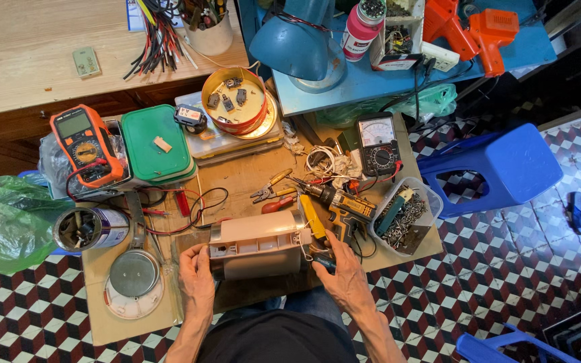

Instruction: The person assembles a cylindrical appliance by fitting a beige plastic housing onto a stainless steel inner cylinder, aligning internal components, and securing the parts. The person uses pliers and a screwdriver to adjust and fasten elements inside the housing.

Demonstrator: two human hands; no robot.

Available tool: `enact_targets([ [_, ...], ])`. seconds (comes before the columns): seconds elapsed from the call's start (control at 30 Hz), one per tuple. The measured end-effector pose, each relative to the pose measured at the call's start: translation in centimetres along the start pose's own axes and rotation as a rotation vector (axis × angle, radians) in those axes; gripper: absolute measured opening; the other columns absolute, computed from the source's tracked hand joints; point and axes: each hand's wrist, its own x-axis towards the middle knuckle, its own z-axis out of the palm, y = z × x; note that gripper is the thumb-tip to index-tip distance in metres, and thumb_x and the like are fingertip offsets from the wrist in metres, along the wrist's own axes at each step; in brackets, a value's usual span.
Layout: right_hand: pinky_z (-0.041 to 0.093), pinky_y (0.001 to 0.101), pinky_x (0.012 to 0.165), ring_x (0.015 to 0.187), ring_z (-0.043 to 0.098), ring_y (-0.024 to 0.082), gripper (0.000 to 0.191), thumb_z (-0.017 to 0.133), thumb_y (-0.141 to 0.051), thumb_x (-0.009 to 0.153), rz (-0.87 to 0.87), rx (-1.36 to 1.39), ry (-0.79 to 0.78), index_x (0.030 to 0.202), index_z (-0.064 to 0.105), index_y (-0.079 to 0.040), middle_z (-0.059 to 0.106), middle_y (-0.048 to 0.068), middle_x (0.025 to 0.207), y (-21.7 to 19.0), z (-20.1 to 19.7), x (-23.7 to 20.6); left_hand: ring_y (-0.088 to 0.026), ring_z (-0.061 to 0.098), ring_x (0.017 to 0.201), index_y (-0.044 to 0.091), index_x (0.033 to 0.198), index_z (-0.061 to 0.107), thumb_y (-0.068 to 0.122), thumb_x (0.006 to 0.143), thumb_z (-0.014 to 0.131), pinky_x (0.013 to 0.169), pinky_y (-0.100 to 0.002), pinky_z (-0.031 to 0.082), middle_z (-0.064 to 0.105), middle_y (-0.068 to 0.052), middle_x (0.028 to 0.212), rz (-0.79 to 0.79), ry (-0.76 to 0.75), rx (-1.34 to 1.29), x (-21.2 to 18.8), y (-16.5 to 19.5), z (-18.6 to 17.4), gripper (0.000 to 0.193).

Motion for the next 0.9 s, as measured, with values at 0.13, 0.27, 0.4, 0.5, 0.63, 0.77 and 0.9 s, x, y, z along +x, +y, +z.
enact_targets([
  [0.13,0.043,0.046,0.108,0.127,0.055,0.035,0.071,0.076,-0.022,0.083,-0.367,-0.146,0.13,0.145,0.046,-0.005,0.057,0.02,0.14,-1.8,-0.3,0.1,-0.014,0.064,0.087,0.002,0.12,0.061,0.025,0.103,0.058,0.079,-0.029,0.051,0.073,-0.008,0.097,-0.032,-0.003,0.036,-0.1,0.1,-0.2,0.028],
  [0.27,0.045,0.0452,0.101,0.121,0.057,0.034,0.07,0.08,-0.016,0.079,-0.605,-0.198,0.122,0.142,0.052,-0.004,0.061,0.017,0.135,-2.8,0.1,2.0,-0.014,0.063,0.087,0.001,0.119,0.062,0.024,0.103,0.059,0.079,-0.029,0.051,0.072,-0.009,0.097,0.023,-0.005,0.007,0.1,-0.4,-0.2,0.028],
  [0.4,0.049,0.0395,0.089,0.107,0.063,0.027,0.056,0.079,-0.009,0.08,-0.641,-0.255,0.074,0.133,0.061,-0.008,0.069,0.008,0.125,-3.5,0.4,3.3,-0.013,0.063,0.087,0.0,0.12,0.06,0.024,0.104,0.059,0.077,-0.028,0.051,0.071,-0.01,0.098,0.056,-0.034,-0.036,0.4,-1.0,-0.4,0.029],
  [0.5,0.049,0.0389,0.086,0.103,0.063,0.027,0.055,0.079,-0.007,0.077,-0.676,-0.254,0.085,0.129,0.063,-0.007,0.07,0.007,0.121,-4.2,0.2,3.3,-0.012,0.064,0.086,-0.002,0.12,0.059,0.023,0.104,0.058,0.077,-0.027,0.052,0.072,-0.01,0.098,0.071,-0.047,-0.087,0.5,-1.1,-0.6,0.03],
  [0.63,0.048,0.0401,0.086,0.102,0.061,0.029,0.052,0.079,-0.006,0.076,-0.664,-0.342,0.055,0.125,0.062,-0.006,0.068,0.007,0.118,-5.2,-0.4,3.2,-0.012,0.063,0.088,-0.001,0.12,0.059,0.023,0.103,0.057,0.079,-0.027,0.051,0.072,-0.01,0.1,0.001,-0.082,-0.134,0.3,-1.0,-1.0,0.03],
  [0.77,0.047,0.042,0.087,0.109,0.059,0.029,0.047,0.077,-0.005,0.075,-0.707,-0.448,-0.011,0.12,0.06,-0.005,0.064,0.01,0.114,-5.7,-0.8,3.9,-0.012,0.062,0.088,-0.001,0.121,0.059,0.024,0.104,0.057,0.078,-0.027,0.05,0.072,-0.01,0.098,-0.008,-0.102,-0.12,0.2,-1.1,-1.3,0.03],
  [0.9,0.047,0.0422,0.094,0.112,0.057,0.032,0.049,0.074,-0.005,0.077,-0.772,-0.403,-0.056,0.123,0.057,-0.002,0.061,0.014,0.117,-5.2,-0.9,4.8,-0.013,0.063,0.087,0.0,0.12,0.061,0.025,0.103,0.058,0.077,-0.028,0.05,0.072,-0.01,0.096,-0.012,-0.075,-0.063,0.3,-1.7,-1.4,0.03],
])
